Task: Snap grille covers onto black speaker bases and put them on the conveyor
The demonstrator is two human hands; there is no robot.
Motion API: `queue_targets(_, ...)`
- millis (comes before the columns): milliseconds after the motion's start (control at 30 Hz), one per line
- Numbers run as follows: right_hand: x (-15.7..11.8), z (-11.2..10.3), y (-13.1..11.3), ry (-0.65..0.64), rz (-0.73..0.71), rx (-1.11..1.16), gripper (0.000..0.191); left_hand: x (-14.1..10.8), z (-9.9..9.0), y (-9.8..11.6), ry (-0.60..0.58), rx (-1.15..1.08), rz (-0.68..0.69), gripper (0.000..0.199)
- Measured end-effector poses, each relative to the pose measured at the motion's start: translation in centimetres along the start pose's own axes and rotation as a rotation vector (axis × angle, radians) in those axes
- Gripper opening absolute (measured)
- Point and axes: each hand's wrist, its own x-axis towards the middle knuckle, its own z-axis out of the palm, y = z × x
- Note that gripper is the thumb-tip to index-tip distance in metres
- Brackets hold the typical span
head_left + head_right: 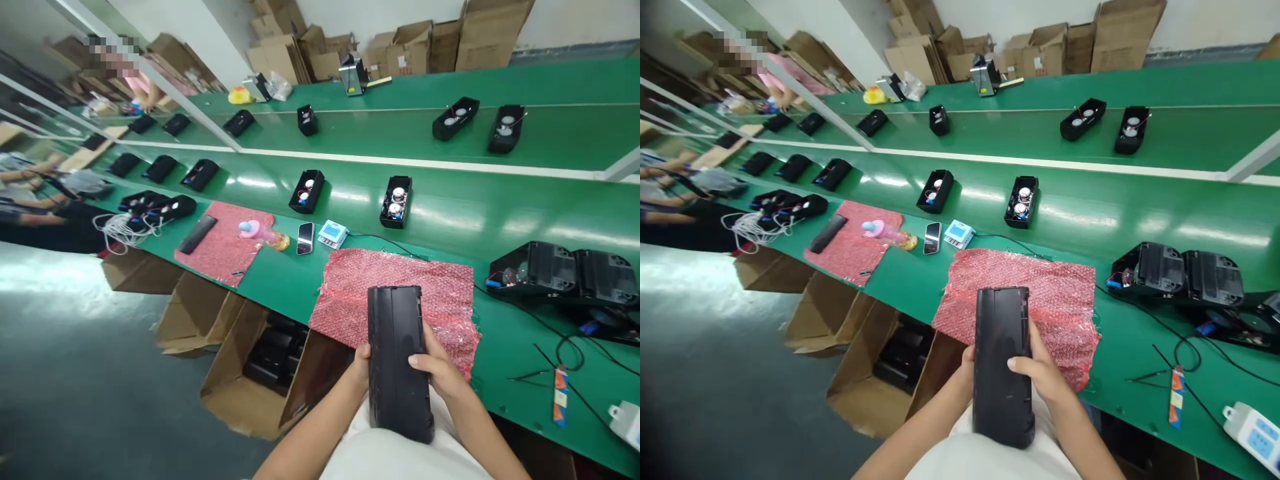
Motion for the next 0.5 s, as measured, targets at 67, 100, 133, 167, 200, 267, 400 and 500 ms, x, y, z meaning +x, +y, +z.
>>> queue_targets(67,0.2,0.9,0.7,0.058,-0.03,-0.01,0.072,-0.6,-0.6,0.7,-0.01,0.017,-0.011,0.068)
queue_targets(100,0.3,1.3,1.1,0.092,-0.032,-0.011,0.072,-0.8,-0.9,1.0,-0.015,0.018,-0.011,0.066)
queue_targets(133,0.4,1.7,1.4,0.127,-0.025,-0.009,0.071,-1.0,-1.3,1.3,-0.026,0.011,-0.01,0.064)
queue_targets(167,0.6,2.0,1.7,0.154,-0.012,-0.005,0.07,-1.1,-1.6,1.6,-0.038,-0.002,-0.009,0.061)
queue_targets(200,0.7,2.2,2.0,0.171,0.003,-0.002,0.07,-1.2,-1.9,1.7,-0.051,-0.015,-0.012,0.06)
queue_targets(267,1.0,2.3,2.5,0.185,0.018,0.001,0.069,-1.0,-2.4,1.9,-0.081,-0.032,-0.038,0.062)
queue_targets(400,1.7,1.9,2.2,0.226,-0.046,0.022,0.072,0.9,-3.3,1.7,-0.09,-0.022,-0.123,0.066)
queue_targets(500,1.3,0.7,-0.6,0.216,-0.115,-0.091,0.074,3.7,-3.3,2.4,-0.054,0.027,-0.247,0.061)
